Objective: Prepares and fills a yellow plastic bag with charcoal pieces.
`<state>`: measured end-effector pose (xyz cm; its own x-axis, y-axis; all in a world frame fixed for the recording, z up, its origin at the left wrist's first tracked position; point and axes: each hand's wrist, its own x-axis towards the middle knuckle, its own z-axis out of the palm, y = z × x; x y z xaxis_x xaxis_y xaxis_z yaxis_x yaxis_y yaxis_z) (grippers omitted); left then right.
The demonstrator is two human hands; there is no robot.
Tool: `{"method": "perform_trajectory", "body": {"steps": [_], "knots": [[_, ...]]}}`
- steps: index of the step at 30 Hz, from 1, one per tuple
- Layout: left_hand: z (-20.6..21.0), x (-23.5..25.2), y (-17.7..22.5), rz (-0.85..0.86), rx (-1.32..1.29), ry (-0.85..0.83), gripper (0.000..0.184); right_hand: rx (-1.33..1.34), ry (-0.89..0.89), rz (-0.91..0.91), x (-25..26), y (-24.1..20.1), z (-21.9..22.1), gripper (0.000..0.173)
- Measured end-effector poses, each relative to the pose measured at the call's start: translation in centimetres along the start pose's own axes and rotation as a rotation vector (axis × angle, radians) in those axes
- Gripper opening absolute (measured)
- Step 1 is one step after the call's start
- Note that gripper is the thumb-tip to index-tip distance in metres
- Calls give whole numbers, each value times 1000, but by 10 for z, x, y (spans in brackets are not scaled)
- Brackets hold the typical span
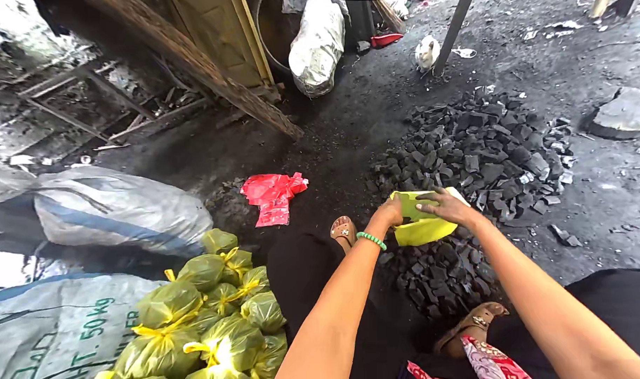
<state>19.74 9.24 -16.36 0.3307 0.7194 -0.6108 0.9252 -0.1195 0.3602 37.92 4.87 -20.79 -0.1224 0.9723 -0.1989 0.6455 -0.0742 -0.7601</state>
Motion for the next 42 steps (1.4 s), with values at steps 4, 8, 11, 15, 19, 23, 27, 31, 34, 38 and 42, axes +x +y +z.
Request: {"method": "perform_trajectory", "body": {"steps": [4,8,11,15,19,23,27,31,34,38,42], "knots": [[-13,-12,-2,68,124,102,69,350,165,-27,-15,2,-35,37],[-35,-20,-2,202,16,247,34,772,517,182,-35,61,-10,34],[-55,-36,-1,269,-291,336,28,432,363,419,-49,123,39,48],[-91,-84,4,312,-127,562,23,28,3,708,-54,141,101,100],[-107,-94,-5,382,-158,697,22,-106,115,695,-48,103,141,92],[-109,-86,5,379,-754,491,18,-77,196,687,-52,109,148,83],[-109,-89,5,316,-883,343,34,39,251,747,-43,131,129,70],[-101,-85,7,289,-1045,291,38,305,451,634,-49,144,100,61],[-81,-72,9,230,-903,195,31,806,748,551,-52,133,82,58],[-47,-48,18,142,-395,-121,33,1591,901,384,-49,78,40,42],[-30,-46,30,178,-727,-98,40,1863,782,-12,-57,18,26,18]]}}
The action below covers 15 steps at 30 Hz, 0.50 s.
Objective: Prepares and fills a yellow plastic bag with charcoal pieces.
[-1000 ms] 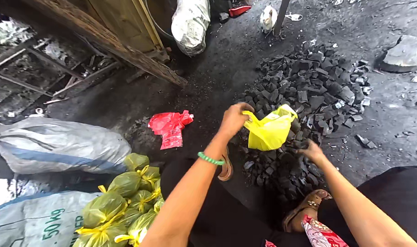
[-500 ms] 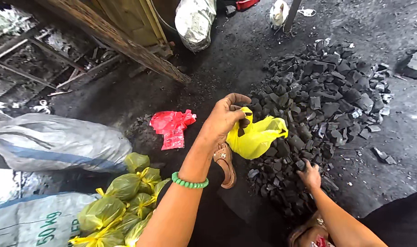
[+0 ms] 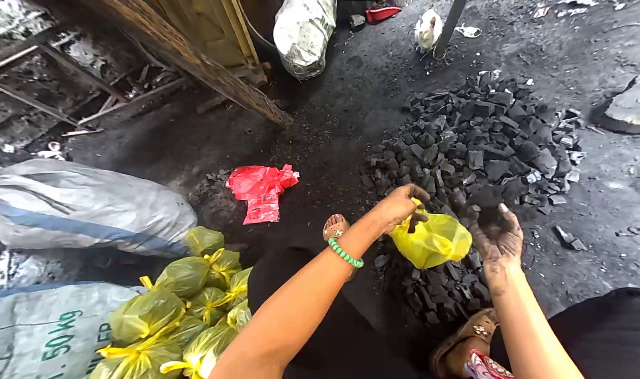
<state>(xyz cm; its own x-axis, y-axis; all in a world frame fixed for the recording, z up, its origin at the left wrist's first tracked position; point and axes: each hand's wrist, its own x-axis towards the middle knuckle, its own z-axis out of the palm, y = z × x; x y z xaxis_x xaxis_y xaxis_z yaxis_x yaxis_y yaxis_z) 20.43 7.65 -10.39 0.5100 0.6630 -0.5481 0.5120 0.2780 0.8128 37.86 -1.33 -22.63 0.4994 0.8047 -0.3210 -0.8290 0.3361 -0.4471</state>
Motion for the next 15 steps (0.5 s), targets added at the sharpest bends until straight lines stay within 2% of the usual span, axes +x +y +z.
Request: {"method": "perform_trajectory", "body": {"steps": [2,5,7,10,11,12,13,14,15], "knots": [[2,1,4,75,-184,34,50,-39,-105,-16,-11,13,11,13],[1,0,12,157,-349,68,62,-249,-223,10,-14,42,8,54],[-3,-5,18,199,-407,98,67,-702,-417,-12,-6,54,-2,63],[-16,-21,30,194,-409,176,66,-1686,-735,12,7,44,20,68],[-21,-26,30,179,-406,202,66,-1810,-823,21,9,37,31,67],[-25,-32,30,173,-416,228,66,-1793,-901,25,14,27,42,67],[-30,-38,30,184,-432,251,65,-1665,-944,15,18,14,51,60],[-36,-45,31,208,-451,272,64,-1460,-933,8,22,1,58,46],[-42,-52,31,244,-470,285,65,-1232,-850,10,30,-8,60,32]]}}
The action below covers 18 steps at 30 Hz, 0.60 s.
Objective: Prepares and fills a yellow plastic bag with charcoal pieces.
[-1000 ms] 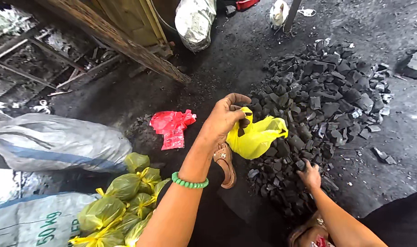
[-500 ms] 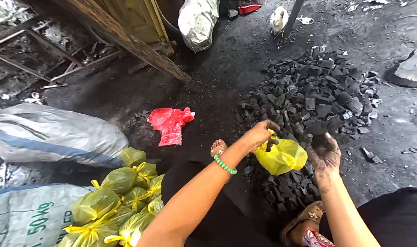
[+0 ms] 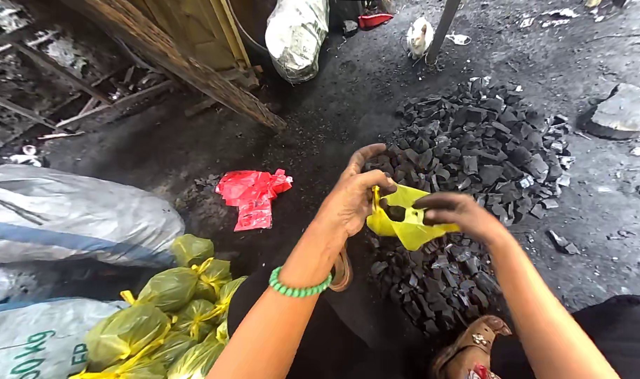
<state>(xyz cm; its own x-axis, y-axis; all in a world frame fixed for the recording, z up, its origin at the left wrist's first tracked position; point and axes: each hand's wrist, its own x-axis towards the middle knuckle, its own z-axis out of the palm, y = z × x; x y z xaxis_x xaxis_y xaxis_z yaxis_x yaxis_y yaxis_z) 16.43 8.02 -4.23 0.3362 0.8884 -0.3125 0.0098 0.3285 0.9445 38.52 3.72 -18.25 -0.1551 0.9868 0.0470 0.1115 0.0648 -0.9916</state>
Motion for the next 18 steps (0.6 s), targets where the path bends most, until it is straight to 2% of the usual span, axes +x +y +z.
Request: {"method": "perform_trajectory", "body": {"steps": [1,2,3,5,7,8,9,12,16,18], "knots": [[-7,-4,4,41,-22,-4,64,165,144,-2,5,5,-11,23],[-13,-7,8,81,-43,-2,63,194,298,23,13,18,-24,17],[-19,-10,12,113,-64,6,62,82,408,85,20,41,-39,21],[-25,-16,18,164,-76,45,59,-303,438,296,30,96,-56,52],[-28,-19,20,193,-62,72,55,-525,352,521,30,140,-44,91],[-29,-14,20,195,-65,85,59,-575,335,594,28,153,-29,103],[-30,-11,20,191,-70,94,61,-625,359,641,25,164,-12,107],[-30,-6,19,191,-48,124,60,-724,478,630,12,173,14,82],[-33,-7,17,182,-19,135,60,-587,583,548,-12,170,-1,58],[-33,-6,16,166,-10,131,59,-490,599,589,-20,167,-15,58]]}}
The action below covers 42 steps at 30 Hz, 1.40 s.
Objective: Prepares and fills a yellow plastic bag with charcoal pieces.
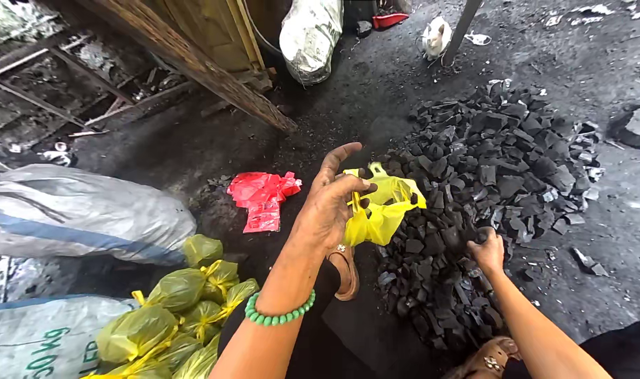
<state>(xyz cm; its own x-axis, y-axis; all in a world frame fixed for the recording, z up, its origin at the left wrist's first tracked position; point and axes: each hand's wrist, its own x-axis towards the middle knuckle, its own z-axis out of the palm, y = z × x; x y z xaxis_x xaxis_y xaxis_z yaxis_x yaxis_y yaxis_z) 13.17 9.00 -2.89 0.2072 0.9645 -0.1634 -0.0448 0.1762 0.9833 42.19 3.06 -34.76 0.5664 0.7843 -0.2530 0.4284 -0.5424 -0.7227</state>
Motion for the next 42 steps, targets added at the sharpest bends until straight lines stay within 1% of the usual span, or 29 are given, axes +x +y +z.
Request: {"method": "perform_trajectory", "body": {"steps": [2,4,7,8,10,13,16,18,20,21,23,25,26,27,28,30,31,32,33,34,35,36,37,38,39,40,41,42], "knots": [[1,0,-2,-9,-8,7,56,-46,-55,10,6,7,-6,73],[1,-2,-1,-13,-22,18,54,-81,-122,19,13,4,-7,89],[1,-5,1,-18,-73,11,53,-151,-268,68,20,-11,2,95],[1,-6,3,-19,-94,-1,53,-187,-285,83,20,-16,9,96],[1,-6,6,-10,-126,-24,52,-253,-249,129,18,-30,22,98],[4,-3,7,-3,-157,-86,53,-284,-147,143,14,-32,31,95],[8,-3,4,-7,-103,-138,55,-214,-117,86,12,-22,25,85],[12,-6,0,-9,-43,-160,56,-98,-126,98,10,-19,16,79],[20,-3,-3,-25,-15,-163,58,69,-103,100,10,-13,9,65],[23,-1,-5,-26,-1,-172,58,157,-90,105,11,-12,5,62],[25,0,-8,-35,34,-209,58,420,-35,91,6,-17,-5,65],[25,2,-8,-59,75,-246,57,713,57,-4,-4,-48,-19,67],[26,2,-9,-75,94,-254,57,837,87,-104,-15,-72,-28,67],[27,2,-10,-93,108,-259,58,907,91,-254,-29,-97,-37,66],[28,2,-11,-108,115,-262,58,891,88,-429,-42,-121,-43,64],[30,4,-12,-122,109,-251,59,641,42,-779,-63,-158,-44,55],[31,4,-13,-128,97,-234,60,476,-22,-941,-66,-167,-37,51],[32,5,-14,-127,82,-206,59,286,-135,-1071,-62,-173,-31,48],[32,6,-13,-131,57,-161,58,119,-264,-1143,-55,-177,-27,48],[32,6,-12,-136,34,-108,55,46,-348,-1163,-50,-178,-27,48],[30,6,-10,-135,16,-55,51,107,-371,-1135,-47,-177,-34,45],[28,4,-8,-125,-1,-17,49,269,-344,-1038,-43,-172,-44,40],[25,2,-5,-106,-21,2,49,467,-269,-902,-37,-163,-53,38],[21,-1,-3,-84,-46,6,49,597,-161,-750,-27,-150,-60,36],[18,-3,1,-55,-71,8,49,596,-58,-601,-14,-131,-63,36],[15,-5,5,-20,-86,10,48,495,-9,-471,2,-107,-61,37],[11,-6,9,6,-101,9,47,337,-27,-358,15,-79,-54,40],[8,-8,11,22,-108,12,46,167,-105,-242,25,-50,-42,47]]}}
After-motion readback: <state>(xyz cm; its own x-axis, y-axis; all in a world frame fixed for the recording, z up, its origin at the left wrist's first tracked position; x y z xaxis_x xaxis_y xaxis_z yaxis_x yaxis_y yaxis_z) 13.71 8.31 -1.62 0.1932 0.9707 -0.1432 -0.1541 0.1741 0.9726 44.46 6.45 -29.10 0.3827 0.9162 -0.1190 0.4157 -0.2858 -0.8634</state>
